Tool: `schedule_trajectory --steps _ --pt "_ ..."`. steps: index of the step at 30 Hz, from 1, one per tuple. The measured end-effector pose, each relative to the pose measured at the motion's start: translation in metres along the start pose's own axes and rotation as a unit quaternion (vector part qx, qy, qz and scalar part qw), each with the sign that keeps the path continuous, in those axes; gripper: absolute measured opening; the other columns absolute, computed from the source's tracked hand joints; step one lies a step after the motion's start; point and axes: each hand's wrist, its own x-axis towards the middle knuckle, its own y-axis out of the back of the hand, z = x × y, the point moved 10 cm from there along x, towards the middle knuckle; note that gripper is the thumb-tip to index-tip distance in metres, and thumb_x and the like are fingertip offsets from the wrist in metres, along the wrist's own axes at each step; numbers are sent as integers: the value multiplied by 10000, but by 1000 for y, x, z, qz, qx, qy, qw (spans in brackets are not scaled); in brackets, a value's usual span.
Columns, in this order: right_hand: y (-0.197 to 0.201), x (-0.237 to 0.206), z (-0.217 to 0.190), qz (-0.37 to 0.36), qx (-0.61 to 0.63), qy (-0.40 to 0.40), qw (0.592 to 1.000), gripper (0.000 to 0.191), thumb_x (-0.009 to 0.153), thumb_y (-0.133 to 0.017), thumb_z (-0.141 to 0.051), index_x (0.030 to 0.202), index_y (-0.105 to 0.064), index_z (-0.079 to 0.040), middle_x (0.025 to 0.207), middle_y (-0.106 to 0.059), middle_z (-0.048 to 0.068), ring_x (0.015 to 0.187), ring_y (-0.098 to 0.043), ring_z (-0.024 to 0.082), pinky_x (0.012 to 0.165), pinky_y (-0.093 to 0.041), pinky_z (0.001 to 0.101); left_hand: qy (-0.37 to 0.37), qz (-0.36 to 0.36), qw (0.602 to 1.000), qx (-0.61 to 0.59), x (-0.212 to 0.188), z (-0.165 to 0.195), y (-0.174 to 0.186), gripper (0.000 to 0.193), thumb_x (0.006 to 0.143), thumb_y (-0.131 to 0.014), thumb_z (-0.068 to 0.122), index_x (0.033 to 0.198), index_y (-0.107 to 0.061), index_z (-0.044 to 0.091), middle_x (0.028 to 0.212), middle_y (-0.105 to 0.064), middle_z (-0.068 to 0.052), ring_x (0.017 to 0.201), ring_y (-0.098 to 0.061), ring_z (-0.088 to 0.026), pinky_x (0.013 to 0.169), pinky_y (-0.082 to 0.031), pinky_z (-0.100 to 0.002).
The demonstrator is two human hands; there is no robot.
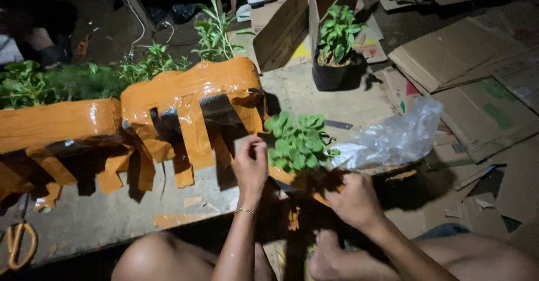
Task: The person sits on the floor at a low bench and packages small potted seedlings one at a time. They pull plastic bags from a bundle, wrap a bag around a plant pot, then tear strips of orange tape by hand and wrap the tape around the bagged pot to secure it, setting the finished pot on the bench.
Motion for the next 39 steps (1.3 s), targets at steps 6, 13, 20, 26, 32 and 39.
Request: schedule_trajectory --steps 6,13,20,26,32,39 --pt "-13 0 2 -29 -13 -52 998 283 811 -765 -263 789 -737 17 713 -709 222 630 -699 326 576 -526 437 -283 -55 954 80 -79 105 13 250 896 -554 40 1120 -630 -42 1106 -655 -279 1044 -612 -454 1000 -444 -540" --pt "-35 -39 -12 -123 162 -12 979 347 871 -729 -252 1053 -661 35 911 -761 148 836 -705 151 728 -557 361 -222 -321 913 120 -57 97 -22 334 821 -597 135 1129 -630 8 1161 -649 -264 1099 -543 -504 977 -462 -526" --pt "-88 -53 47 -134 265 -166 940 317 891 -744 -259 946 -684 47 782 -697 51 702 -586 82 601 -519 290 -309 -299 881 195 -43 60 -39 292 827 -695 201 1048 -623 23 976 -655 -238 905 -591 -477 761 -486 -540" --pt "-106 -68 66 -153 282 -252 913 321 892 -762 -277 935 -711 37 769 -709 42 671 -600 58 584 -515 265 -337 -258 852 306 -37 44 -46 369 864 -694 181 1206 -617 64 1161 -643 -202 1115 -590 -439 952 -484 -520" --pt "-100 -66 79 -126 378 -227 889 254 920 -694 -223 981 -701 24 810 -747 37 676 -644 71 616 -547 254 -214 13 971 104 -102 83 22 674 793 -810 143 1346 -483 -57 1264 -524 -290 1181 -528 -395 1012 -445 -460" --pt "-47 -41 67 -12 297 -98 950 202 984 -606 -177 1101 -534 -30 927 -635 39 820 -587 70 702 -513 257 371 -76 848 -372 -181 -34 -55 508 868 -738 179 1296 -482 78 639 -605 -36 416 -480 -102 366 -385 -258"
